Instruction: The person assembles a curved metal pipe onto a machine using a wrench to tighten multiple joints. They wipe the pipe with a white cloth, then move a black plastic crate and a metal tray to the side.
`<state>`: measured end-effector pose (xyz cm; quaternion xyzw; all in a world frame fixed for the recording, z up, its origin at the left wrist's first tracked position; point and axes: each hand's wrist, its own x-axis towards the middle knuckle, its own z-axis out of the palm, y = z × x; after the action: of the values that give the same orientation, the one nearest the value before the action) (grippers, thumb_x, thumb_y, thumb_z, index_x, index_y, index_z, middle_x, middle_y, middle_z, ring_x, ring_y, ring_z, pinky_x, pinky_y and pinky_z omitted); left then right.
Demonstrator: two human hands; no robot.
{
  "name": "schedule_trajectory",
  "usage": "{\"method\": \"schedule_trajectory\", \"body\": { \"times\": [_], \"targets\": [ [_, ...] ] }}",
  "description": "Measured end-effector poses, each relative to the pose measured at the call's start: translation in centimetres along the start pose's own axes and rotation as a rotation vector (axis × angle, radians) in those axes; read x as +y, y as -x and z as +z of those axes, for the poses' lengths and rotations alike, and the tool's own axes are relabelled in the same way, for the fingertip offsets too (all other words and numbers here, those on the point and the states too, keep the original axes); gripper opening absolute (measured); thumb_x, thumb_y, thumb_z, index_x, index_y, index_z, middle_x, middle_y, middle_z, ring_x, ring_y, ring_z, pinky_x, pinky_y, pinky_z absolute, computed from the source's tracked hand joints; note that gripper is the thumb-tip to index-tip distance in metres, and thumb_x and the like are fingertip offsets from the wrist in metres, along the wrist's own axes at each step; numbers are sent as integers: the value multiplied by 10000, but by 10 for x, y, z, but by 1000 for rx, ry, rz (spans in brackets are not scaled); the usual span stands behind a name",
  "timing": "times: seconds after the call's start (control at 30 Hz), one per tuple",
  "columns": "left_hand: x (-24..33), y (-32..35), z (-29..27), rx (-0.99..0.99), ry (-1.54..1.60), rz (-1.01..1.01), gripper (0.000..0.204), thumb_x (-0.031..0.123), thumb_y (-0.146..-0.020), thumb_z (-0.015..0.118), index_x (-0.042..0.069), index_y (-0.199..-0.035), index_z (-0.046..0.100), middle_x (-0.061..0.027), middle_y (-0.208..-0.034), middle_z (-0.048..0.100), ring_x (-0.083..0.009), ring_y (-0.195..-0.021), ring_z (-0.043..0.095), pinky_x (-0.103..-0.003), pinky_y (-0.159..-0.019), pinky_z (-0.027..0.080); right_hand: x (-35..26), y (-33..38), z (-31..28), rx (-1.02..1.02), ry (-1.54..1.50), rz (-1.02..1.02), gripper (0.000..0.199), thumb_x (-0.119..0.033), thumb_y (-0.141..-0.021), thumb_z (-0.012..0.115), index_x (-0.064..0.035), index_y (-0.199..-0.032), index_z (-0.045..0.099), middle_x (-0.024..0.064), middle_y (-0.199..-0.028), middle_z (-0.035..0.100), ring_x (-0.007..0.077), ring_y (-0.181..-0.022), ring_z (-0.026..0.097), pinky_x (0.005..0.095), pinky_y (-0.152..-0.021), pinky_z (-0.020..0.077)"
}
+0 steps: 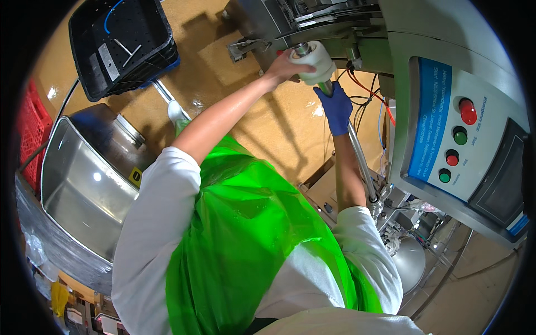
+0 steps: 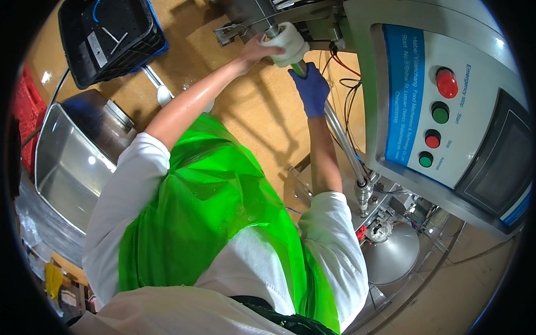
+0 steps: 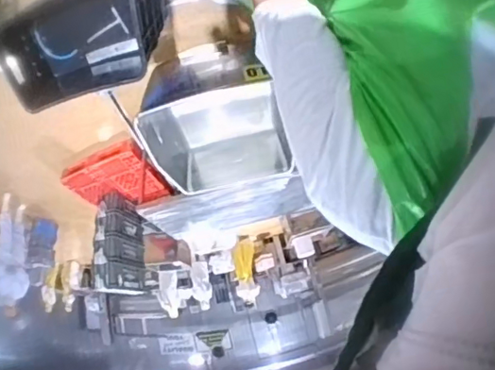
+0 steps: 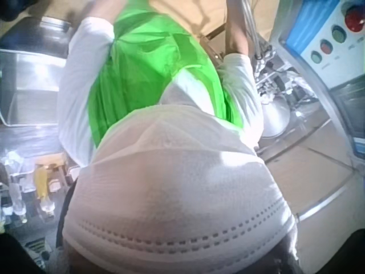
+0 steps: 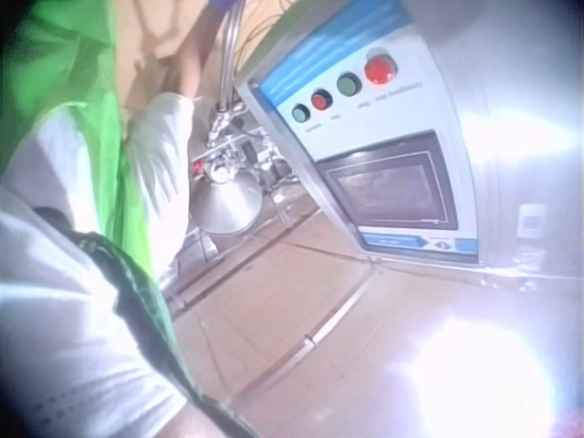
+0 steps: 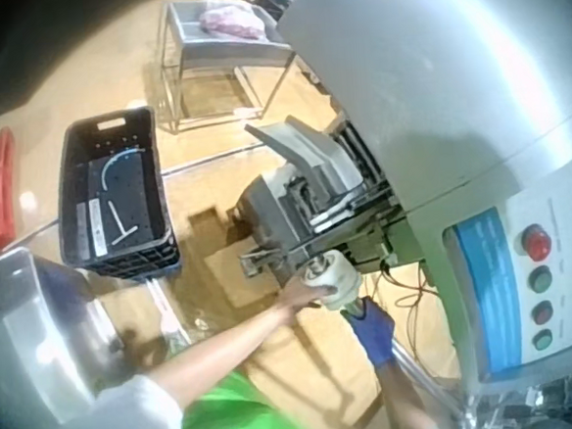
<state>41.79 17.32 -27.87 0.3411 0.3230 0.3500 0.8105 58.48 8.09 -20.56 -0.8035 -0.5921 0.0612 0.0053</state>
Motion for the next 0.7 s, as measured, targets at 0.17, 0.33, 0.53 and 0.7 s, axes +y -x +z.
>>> {"method": "schedule_trajectory", "body": {
  "times": [0.17,0.33,0.53,0.7],
  "targets": [
    [20,-56,38,123,76,5,759,426,-588,804,24,-1175,539,-114,-1071,609,-190,-918,618,-303,-638,562,42,-53,-4,39,-39,64,479,-523,-719,694,-73,-833,572,77,-589,582,252,-561,591,385,-558,446],
    [16,-107,53,135,83,28,771,424,-567,807,-7,-1156,557,-130,-1042,623,-235,-868,652,-327,-602,596,64,-87,-4,120,0,29,586,-562,-690,695,-72,-1001,620,100,-702,642,266,-678,635,385,-620,468],
    [25,-117,65,109,-156,-56,641,428,-555,810,-43,-960,652,-157,-922,661,-215,-736,668,-297,-542,577,67,-102,-9,66,-48,144,595,-576,-673,696,-86,-1004,635,111,-751,656,284,-723,643,395,-652,474],
    [4,-122,79,314,-19,108,736,440,-513,835,-79,-986,615,-192,-944,669,-250,-804,679,-338,-676,556,68,-98,-9,118,49,133,592,-553,-663,715,-89,-1022,637,142,-852,669,327,-800,642,403,-692,484]
  ]
}}
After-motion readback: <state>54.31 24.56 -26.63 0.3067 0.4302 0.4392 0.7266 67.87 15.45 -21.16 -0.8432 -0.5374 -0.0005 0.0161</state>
